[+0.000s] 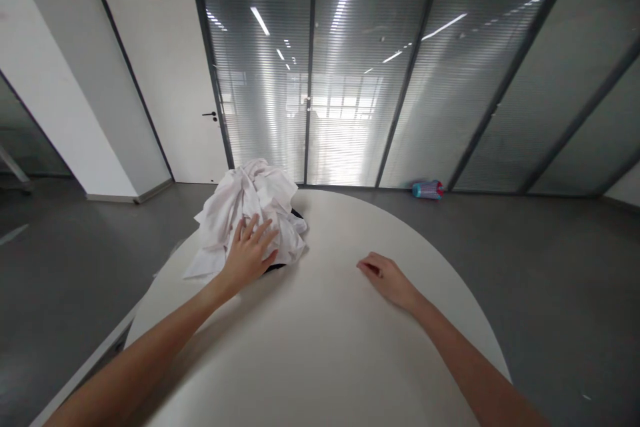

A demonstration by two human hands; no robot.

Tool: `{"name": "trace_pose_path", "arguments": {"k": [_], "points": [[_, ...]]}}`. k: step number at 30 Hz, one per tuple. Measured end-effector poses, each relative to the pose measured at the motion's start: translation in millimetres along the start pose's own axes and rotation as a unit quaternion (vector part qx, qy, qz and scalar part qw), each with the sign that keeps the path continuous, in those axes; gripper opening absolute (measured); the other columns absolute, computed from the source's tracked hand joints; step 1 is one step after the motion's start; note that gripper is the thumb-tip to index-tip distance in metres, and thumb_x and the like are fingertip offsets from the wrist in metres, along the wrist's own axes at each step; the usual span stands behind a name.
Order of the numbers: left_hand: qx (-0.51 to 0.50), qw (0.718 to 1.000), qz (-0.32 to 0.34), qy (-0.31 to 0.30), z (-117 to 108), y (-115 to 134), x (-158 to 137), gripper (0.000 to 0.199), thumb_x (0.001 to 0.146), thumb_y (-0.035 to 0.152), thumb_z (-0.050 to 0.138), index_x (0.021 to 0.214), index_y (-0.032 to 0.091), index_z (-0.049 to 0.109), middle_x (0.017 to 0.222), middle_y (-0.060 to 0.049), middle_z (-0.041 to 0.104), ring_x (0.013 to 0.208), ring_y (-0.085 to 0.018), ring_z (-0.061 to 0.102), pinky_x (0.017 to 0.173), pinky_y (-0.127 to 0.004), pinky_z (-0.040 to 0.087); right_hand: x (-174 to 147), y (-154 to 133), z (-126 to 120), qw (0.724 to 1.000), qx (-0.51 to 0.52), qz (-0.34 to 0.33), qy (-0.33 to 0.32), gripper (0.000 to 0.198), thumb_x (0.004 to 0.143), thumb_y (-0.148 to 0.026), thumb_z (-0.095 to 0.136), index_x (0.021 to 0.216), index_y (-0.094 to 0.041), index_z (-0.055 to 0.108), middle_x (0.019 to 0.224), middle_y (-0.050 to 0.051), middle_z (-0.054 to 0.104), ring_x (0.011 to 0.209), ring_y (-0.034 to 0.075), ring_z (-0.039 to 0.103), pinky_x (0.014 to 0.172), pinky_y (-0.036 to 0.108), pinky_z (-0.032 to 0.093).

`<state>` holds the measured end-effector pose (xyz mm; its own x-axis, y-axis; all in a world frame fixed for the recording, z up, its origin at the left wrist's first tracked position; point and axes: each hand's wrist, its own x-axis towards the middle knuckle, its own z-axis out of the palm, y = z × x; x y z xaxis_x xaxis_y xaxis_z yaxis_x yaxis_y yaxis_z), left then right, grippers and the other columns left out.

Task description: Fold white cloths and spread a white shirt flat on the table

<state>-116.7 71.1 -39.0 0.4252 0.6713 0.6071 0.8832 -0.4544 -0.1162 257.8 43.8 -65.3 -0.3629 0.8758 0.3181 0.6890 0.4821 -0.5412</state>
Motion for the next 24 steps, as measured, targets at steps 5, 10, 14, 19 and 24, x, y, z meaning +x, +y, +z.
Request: {"name": "trace_pose_path", "arguments": {"k": [5, 10, 14, 19, 24], "points": [[0.014, 1.000, 0.005, 0.027, 9, 5, -11, 0.033, 0.093, 0.031, 0.056, 0.124, 0.024, 0.067, 0.147, -0.008, 0.052, 0.145, -0.037, 0.032, 0.118, -0.060, 0.024, 4, 4, -11, 1.000, 0.022, 0.008, 0.008, 0.036, 0.099, -0.041, 0.043, 0.085, -0.020, 0.069, 0.079, 0.004, 0.062, 0.071, 0.018, 0.057, 0.068, 0.031, 0.044], [0.009, 1.000, 0.017, 0.015, 21, 8, -11, 0.036, 0.092, 0.029, 0.058, 0.127, 0.021, 0.065, 0.145, -0.009, 0.055, 0.146, -0.039, 0.030, 0.119, -0.063, 0.021, 5, 11, -17, 0.999, 0.023, 0.023, -0.012, 0.036, 0.099, -0.042, 0.044, 0.089, -0.020, 0.071, 0.080, 0.005, 0.063, 0.071, 0.018, 0.057, 0.066, 0.031, 0.043], [-0.001, 1.000, 0.012, 0.022, 27, 9, -12, 0.039, 0.091, 0.027, 0.059, 0.130, 0.021, 0.063, 0.146, -0.009, 0.054, 0.146, -0.039, 0.030, 0.118, -0.064, 0.021, 8, 16, -21, 0.999, 0.028, 0.036, -0.015, 0.036, 0.098, -0.043, 0.044, 0.095, -0.020, 0.071, 0.084, 0.005, 0.065, 0.072, 0.018, 0.058, 0.066, 0.031, 0.044], [0.005, 1.000, 0.000, 0.023, 30, 14, -15, 0.040, 0.092, 0.027, 0.057, 0.131, 0.020, 0.061, 0.145, -0.009, 0.054, 0.147, -0.038, 0.028, 0.119, -0.063, 0.021, 7, 16, -24, 0.998, 0.025, 0.052, -0.025, 0.037, 0.098, -0.044, 0.044, 0.097, -0.020, 0.072, 0.087, 0.006, 0.067, 0.074, 0.018, 0.059, 0.068, 0.032, 0.045], [0.014, 0.999, 0.003, 0.029, 35, 21, -16, 0.044, 0.092, 0.028, 0.058, 0.135, 0.019, 0.058, 0.146, -0.012, 0.053, 0.148, -0.039, 0.024, 0.119, -0.064, 0.019, 6, 17, -24, 0.998, 0.019, 0.063, -0.023, 0.037, 0.097, -0.044, 0.044, 0.099, -0.020, 0.072, 0.087, 0.006, 0.067, 0.074, 0.019, 0.060, 0.069, 0.033, 0.046]]}}
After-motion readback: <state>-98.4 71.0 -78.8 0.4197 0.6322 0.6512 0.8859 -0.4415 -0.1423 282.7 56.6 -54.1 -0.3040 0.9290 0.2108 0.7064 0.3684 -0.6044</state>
